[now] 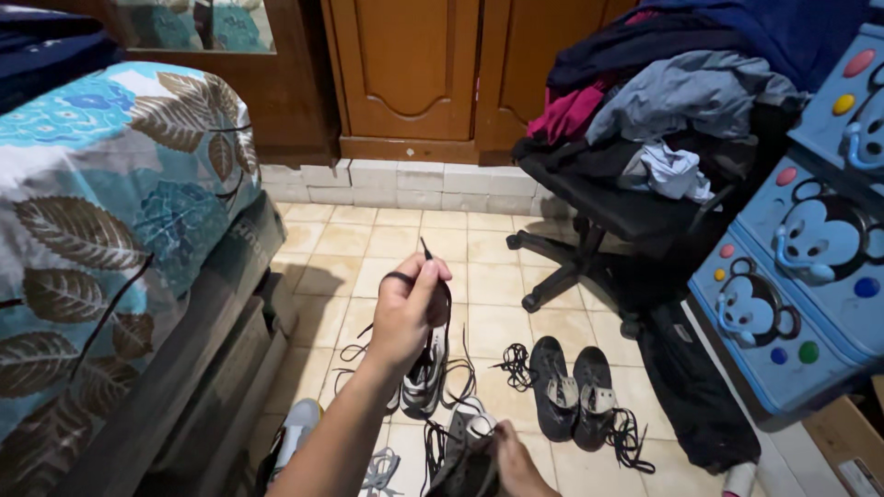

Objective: The person sits on the floor and unlaces several pairs of shoes, then relaces them one by one. The person handles a gray and yellow sneaker and a gray high-top sneaker, threading laces through eyelets and tying them.

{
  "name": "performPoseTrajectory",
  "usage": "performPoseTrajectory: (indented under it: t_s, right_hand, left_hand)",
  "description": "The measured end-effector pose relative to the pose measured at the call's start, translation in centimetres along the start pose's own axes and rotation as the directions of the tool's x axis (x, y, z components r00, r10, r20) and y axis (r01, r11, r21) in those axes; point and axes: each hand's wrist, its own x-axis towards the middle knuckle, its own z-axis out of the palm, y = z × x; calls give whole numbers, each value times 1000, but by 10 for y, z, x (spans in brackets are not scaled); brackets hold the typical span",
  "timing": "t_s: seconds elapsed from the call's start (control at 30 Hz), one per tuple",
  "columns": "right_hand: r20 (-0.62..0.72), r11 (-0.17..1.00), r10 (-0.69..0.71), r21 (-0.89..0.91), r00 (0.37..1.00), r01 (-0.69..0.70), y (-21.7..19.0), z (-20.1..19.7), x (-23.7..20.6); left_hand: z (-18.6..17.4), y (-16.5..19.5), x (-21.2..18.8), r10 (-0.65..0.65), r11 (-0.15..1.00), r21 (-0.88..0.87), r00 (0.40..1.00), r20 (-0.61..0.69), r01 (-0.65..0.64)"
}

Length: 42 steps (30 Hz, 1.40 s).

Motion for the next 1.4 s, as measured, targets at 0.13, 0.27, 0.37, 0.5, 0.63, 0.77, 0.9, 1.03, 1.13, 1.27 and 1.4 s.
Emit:
performPoseTrajectory:
  t_s: [0.13, 0.27, 0.37, 0.5, 0.63, 0.77, 0.9, 1.03, 1.13, 1.27, 1.4]
  right_hand:
    - [-46, 705, 549, 561, 834, -433, -6, -2, 12]
    - [52, 800, 490, 370, 870, -472, -9, 9, 10]
    - [209, 977, 201, 30, 957, -211, -4, 18, -3]
    - [235, 860, 260, -497, 937, -114, 1, 18, -18]
    - [366, 494, -707, -355, 605, 793, -1, 8, -20]
    - [435, 841, -338, -259, 834, 476, -20, 0, 7]
    - [382, 979, 201, -56, 902, -194, -57, -23, 25]
    - [578, 882, 23, -396, 816, 256, -78, -35, 41]
    - [681, 757, 86, -519, 727, 397, -67, -16, 45]
    - [705, 722, 292, -606, 646, 335, -40, 15, 32]
    - [651, 798, 234, -553, 722, 240, -29, 16, 19]
  left_hand:
    - [8, -9, -14, -37, 996, 86, 994, 102, 28]
    - [35, 14, -9, 50, 976, 199, 984, 172, -85]
    - [58, 37, -7, 36, 954, 288, 982, 183, -89]
    - [82, 61, -2, 122, 918, 323, 940, 318, -229]
    - [91, 67, 10, 84, 934, 294, 925, 371, -203]
    - [90, 62, 9, -29, 923, 359, 907, 420, -137]
    - [90, 62, 8, -6, 994, 102, 894, 447, -44]
    - [93, 73, 10, -185, 977, -26, 900, 395, 212]
    - [98, 82, 12, -114, 993, 41, 897, 427, 106]
    - [103, 98, 23, -43, 997, -32, 869, 492, 68]
    - [93, 122, 43, -2, 999, -36, 869, 495, 23]
